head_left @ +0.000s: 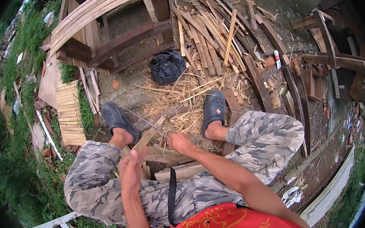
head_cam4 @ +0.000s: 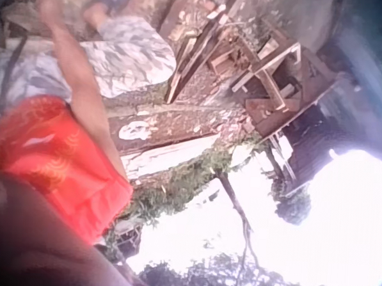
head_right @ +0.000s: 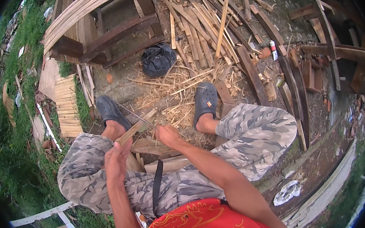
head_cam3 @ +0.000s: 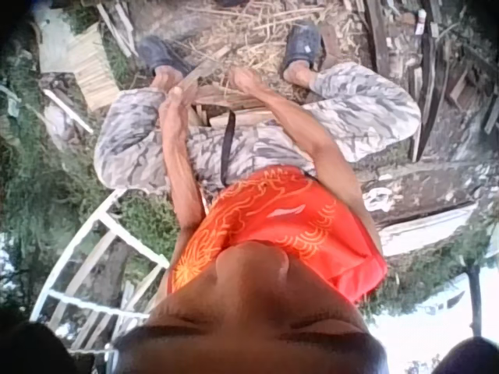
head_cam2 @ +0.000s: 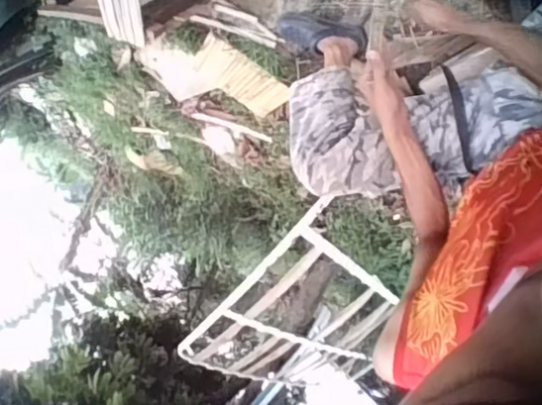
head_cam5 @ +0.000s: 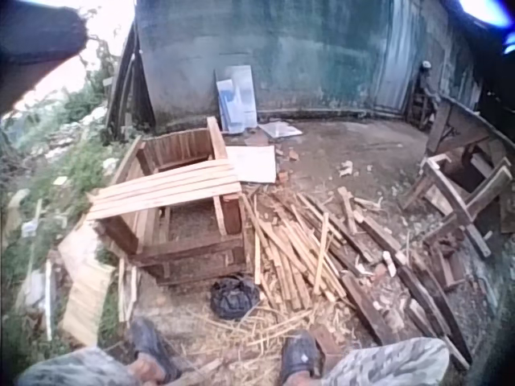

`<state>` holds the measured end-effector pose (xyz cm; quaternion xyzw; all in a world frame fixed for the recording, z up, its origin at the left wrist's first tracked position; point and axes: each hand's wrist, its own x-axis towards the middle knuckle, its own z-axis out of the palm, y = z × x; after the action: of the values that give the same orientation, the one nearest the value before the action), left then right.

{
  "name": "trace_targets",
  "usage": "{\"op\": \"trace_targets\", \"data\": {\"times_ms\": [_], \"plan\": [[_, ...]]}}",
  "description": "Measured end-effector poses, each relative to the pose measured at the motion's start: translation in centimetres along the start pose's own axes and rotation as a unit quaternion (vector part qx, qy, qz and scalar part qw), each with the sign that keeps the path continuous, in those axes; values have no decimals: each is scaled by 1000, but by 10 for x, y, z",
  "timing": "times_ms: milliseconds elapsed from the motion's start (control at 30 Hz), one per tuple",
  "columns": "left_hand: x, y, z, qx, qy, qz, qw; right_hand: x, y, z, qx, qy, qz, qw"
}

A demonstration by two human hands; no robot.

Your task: The person sits on the ground and uses a curved blade to shave thin strips from a wooden stick, repeatedly peeling the wood and placing the shavings on the ground. The person occasionally lifts the stick to inspect it before continuing to shave.

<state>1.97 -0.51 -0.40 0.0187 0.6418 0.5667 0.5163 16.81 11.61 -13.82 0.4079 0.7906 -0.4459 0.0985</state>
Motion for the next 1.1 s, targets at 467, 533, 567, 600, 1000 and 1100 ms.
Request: {"op": "trace_targets", "data": {"times_ms": [467,533,567,600,1000,1100], "plan": [[2,8,6,-42,40,-4,998,20,44,30,13,-37,-40,998],[3,8,6,-40,21,2,999,25,48,35,37,23,-135,990],[3,7,6,-36,38,-7,999,26,50,38,65,40,-221,972],[3,8,6,-39,36,-4,999,30,55,39,25,12,-119,993],[4,10,5,-55,51,3,997,39,93,55,-42,27,21,999],[5,11,4,-65,59,6,996,41,101,55,-29,-14,-9,999]]}}
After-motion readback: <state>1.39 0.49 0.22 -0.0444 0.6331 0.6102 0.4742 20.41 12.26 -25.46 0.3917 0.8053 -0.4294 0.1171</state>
